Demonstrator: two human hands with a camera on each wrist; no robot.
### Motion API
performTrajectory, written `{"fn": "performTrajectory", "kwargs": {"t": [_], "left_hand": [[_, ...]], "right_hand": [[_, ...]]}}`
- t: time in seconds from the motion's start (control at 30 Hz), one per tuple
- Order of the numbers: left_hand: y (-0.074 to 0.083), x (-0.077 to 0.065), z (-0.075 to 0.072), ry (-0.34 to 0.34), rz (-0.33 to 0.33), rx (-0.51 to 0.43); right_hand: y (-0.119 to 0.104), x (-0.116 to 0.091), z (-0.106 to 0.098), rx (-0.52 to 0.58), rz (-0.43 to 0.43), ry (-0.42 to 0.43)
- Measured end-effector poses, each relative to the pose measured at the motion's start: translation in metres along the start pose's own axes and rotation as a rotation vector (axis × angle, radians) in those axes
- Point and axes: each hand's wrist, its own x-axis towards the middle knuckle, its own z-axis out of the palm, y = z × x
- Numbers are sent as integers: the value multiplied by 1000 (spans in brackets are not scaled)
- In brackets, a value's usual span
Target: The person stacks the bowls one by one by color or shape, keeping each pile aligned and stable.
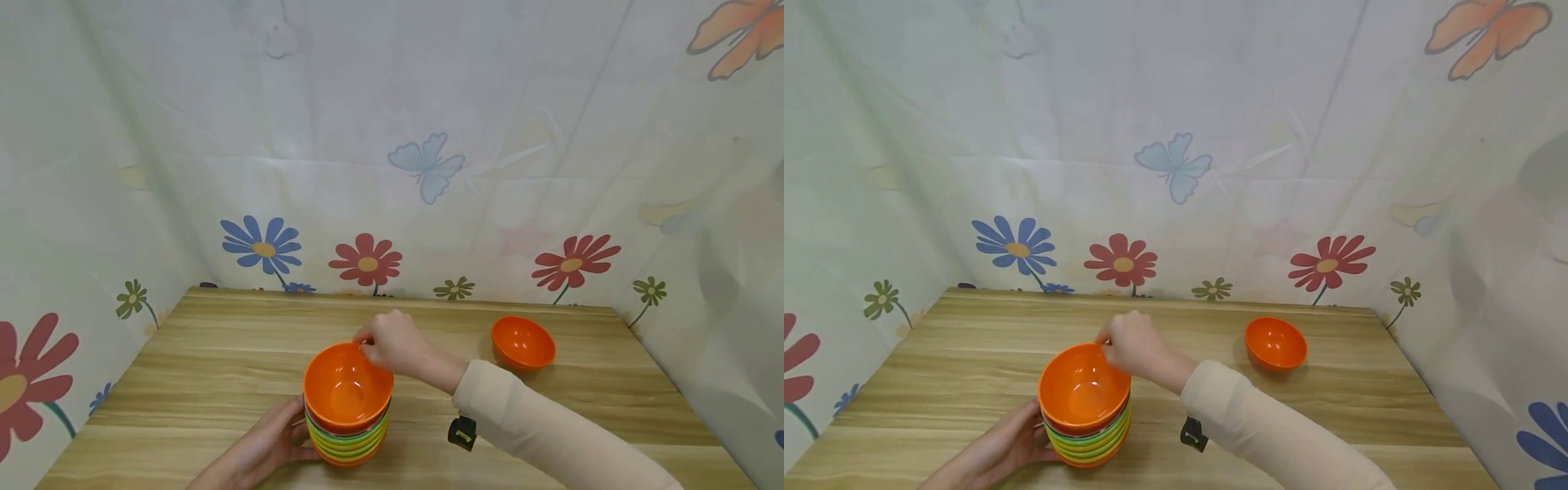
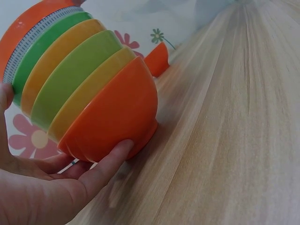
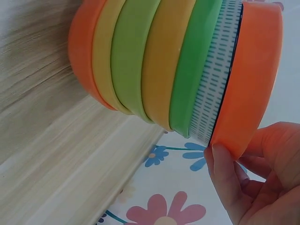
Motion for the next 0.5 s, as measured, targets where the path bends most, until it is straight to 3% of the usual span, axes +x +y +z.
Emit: {"fn": "performTrajectory", "kwargs": {"t": [0.5], "left_hand": [[-1, 0, 0, -11, 16, 6]], "right_hand": [[-1, -1, 3, -40, -1, 4]]}}
